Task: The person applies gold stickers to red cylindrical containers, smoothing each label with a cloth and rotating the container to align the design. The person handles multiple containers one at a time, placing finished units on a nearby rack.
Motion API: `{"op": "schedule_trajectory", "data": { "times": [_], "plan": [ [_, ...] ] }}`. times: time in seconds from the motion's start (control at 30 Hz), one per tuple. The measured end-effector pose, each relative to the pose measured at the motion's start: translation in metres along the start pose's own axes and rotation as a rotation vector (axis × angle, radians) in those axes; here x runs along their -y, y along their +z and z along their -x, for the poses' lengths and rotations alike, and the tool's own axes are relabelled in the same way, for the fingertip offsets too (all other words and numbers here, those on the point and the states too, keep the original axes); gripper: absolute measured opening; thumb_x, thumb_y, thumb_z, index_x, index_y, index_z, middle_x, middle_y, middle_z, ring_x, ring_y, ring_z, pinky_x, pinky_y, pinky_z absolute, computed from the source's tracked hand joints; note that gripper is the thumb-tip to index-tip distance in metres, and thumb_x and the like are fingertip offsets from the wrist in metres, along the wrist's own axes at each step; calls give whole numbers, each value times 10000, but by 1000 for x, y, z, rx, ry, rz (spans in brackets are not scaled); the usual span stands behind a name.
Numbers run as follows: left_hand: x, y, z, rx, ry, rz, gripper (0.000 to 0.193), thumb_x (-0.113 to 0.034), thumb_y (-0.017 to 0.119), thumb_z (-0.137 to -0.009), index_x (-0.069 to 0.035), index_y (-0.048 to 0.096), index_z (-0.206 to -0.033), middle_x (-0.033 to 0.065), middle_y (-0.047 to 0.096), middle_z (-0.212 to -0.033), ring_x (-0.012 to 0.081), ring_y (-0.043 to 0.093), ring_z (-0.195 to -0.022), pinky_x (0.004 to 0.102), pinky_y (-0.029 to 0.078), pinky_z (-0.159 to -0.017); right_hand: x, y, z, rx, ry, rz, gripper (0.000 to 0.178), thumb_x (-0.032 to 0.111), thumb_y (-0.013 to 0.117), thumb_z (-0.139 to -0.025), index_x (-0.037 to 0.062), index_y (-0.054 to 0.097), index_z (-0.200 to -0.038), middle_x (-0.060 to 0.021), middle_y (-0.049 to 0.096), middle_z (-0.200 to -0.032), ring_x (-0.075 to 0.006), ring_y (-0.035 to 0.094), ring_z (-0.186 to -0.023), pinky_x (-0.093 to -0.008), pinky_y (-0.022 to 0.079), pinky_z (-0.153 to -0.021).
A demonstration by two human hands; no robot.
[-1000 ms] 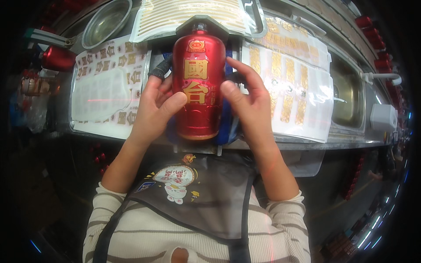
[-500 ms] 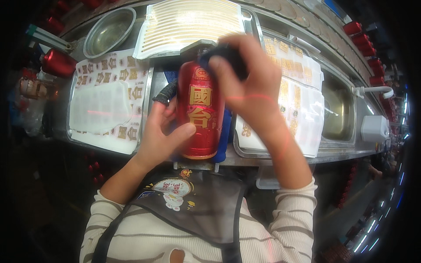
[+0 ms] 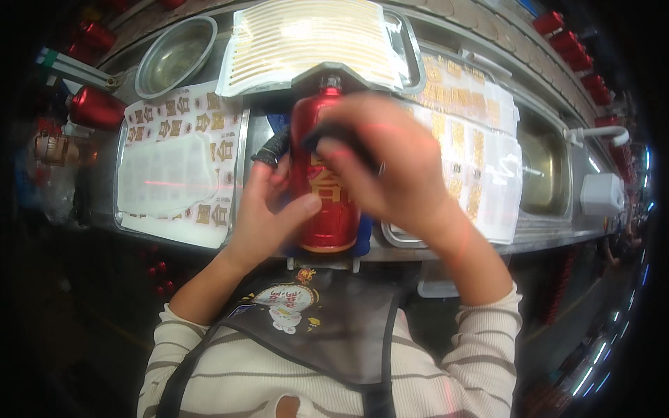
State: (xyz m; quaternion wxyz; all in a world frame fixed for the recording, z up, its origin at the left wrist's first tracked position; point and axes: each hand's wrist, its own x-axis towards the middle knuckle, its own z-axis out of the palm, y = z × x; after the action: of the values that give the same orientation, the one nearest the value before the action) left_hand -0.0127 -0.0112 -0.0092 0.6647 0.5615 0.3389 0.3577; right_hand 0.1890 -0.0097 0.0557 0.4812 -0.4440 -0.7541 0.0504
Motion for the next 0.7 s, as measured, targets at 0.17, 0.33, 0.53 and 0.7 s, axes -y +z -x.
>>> {"op": "schedule_trajectory", "data": {
  "times": [0.17, 0.33, 0.53, 0.7],
  "plan": [
    [-4, -3, 4, 13, -41, 219, 634, -132, 639, -963, 55, 291, -1458, 199, 452, -1449, 232, 466, -1325, 367, 364, -1111, 12, -4, 7, 155, -339, 205, 240, 67, 756, -703, 63, 681, -931, -35, 534, -738, -238, 583, -711, -345, 509, -608],
    [-6, 5, 9, -43, 24, 286, 609, -164, 576, -1009, 61, 266, -1482, 215, 434, -1469, 230, 467, -1323, 361, 354, -1116, 51, -16, 54, 310, -3, -27, 263, 41, 783, -714, 35, 689, -959, -46, 552, -753, -219, 597, -701, -302, 507, -607],
    [-4, 14, 4, -69, 113, 41, 592, -175, 639, -978, 64, 357, -1440, 204, 484, -1417, 217, 517, -1263, 349, 424, -1052, 27, 14, 89, -499, 906, -450, 256, 57, 731, -883, 16, 544, -1052, -56, 633, -954, -90, 595, -835, -226, 496, -742],
    [-2, 1, -3, -122, 478, -538, 426, -169, 676, -938, -8, 598, -1325, 290, 388, -1504, 335, 491, -1324, 431, 360, -1105, 34, 17, 89, -418, 808, -385, 237, 74, 732, -885, 16, 550, -1026, -33, 610, -921, -72, 579, -789, -201, 483, -709]
  ]
}}
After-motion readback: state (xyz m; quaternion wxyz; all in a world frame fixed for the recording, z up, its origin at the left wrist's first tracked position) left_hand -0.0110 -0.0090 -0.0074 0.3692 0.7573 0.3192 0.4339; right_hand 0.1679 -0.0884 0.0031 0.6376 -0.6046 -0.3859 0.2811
